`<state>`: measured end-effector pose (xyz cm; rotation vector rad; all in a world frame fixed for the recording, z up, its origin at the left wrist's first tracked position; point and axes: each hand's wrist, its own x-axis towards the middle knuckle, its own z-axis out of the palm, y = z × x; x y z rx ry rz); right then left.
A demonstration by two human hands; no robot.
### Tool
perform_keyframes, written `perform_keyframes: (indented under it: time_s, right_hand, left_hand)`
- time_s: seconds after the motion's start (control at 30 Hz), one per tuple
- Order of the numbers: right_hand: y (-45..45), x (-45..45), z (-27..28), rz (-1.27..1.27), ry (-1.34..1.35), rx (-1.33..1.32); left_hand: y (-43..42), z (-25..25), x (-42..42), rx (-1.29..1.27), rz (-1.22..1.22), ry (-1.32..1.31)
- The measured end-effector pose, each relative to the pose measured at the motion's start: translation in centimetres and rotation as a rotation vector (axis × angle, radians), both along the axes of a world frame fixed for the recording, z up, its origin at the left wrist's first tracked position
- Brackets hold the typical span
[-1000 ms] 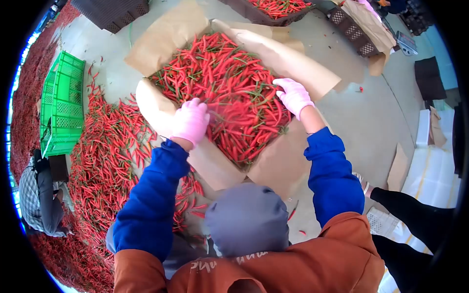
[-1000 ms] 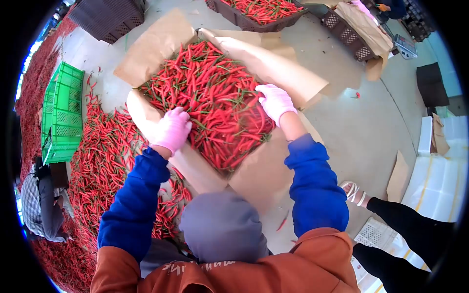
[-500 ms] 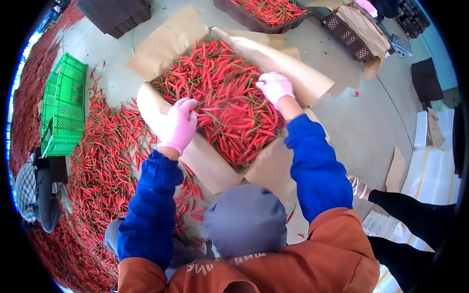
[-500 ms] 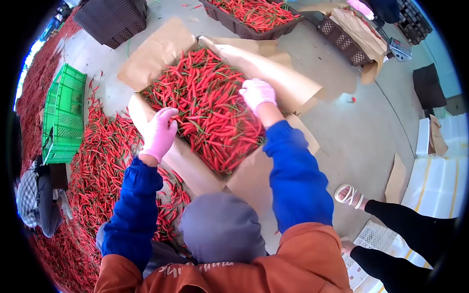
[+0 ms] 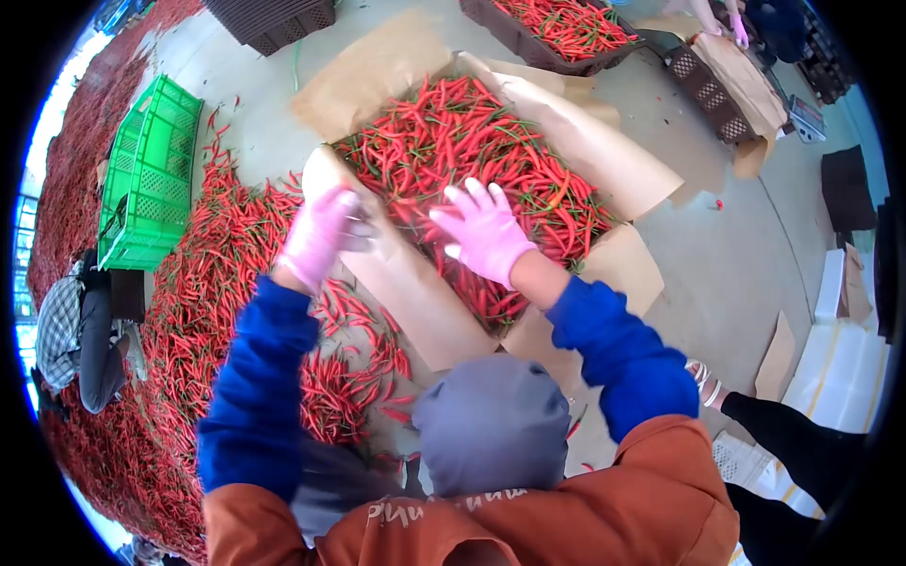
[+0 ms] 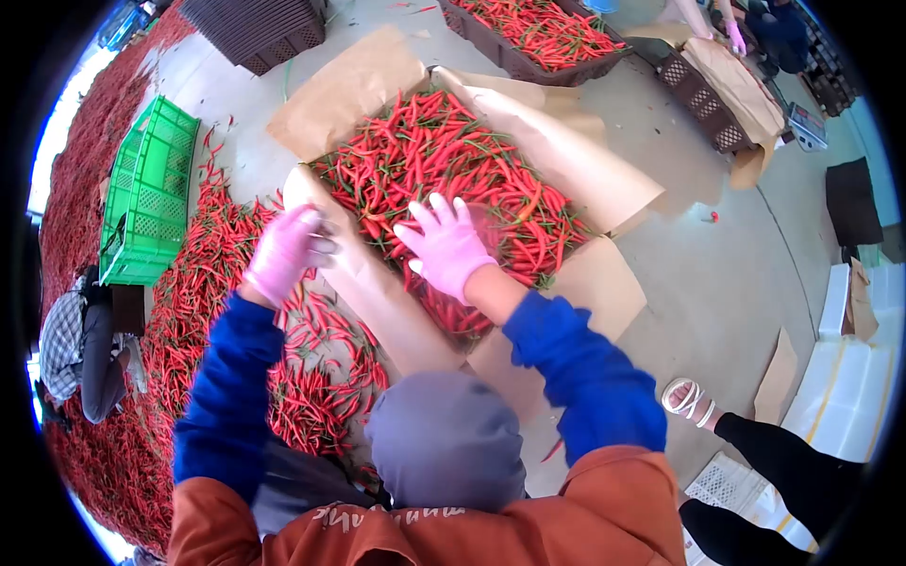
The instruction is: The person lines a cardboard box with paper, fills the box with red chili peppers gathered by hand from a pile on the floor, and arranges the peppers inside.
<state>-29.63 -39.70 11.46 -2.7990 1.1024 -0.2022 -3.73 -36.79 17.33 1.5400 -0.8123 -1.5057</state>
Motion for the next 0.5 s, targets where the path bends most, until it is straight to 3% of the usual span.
perform_keyframes:
  time_s: [0.03,0.07,0.13,0.17,0.23,0.27,0.33,0.4,0.5]
  right_hand:
    - [-0.3,0.2,-0.9,0.111,0.179,0.091]
    - [-0.6,0.1,-2.0,0.137,0.169,0.04]
    - [-0.9,-0.3,-2.2,0.134,0.138,0.051]
    - [-0.7,-0.4,-2.4,0.133,0.138,0.018]
    - [-0.4,-0.3,-2.1,0.132,0.172,0.044]
    - [-0.4,-0.1,-2.0,0.128,0.182,0.055]
    - [-0.1,-0.9,-2.6,0.226,0.098,-0.013]
    - [0.2,-2.6,-2.6,0.347,0.021,-0.054]
    - [1.2,-6.2,-1.4,0.435,-0.08,0.05]
  left_hand:
    - [-0.3,1.8,3.1,-0.07,-0.005,-0.094]
    - [-0.8,3.8,7.3,-0.148,-0.058,-0.251]
    - [-3.4,8.9,21.1,-0.456,-0.346,-1.007]
    - [-4.5,11.9,27.7,-0.481,-0.336,-1.271]
    - [-5.7,19.2,33.7,-0.17,0.19,-1.175]
    - [-6.0,20.3,35.1,-0.027,0.725,-0.596]
    - [-5.5,19.6,32.3,-0.038,0.468,-0.798]
    - [-5.1,13.9,25.4,-0.259,0.131,-1.144]
    - [-6.2,4.8,12.7,-0.503,-0.217,-1.277]
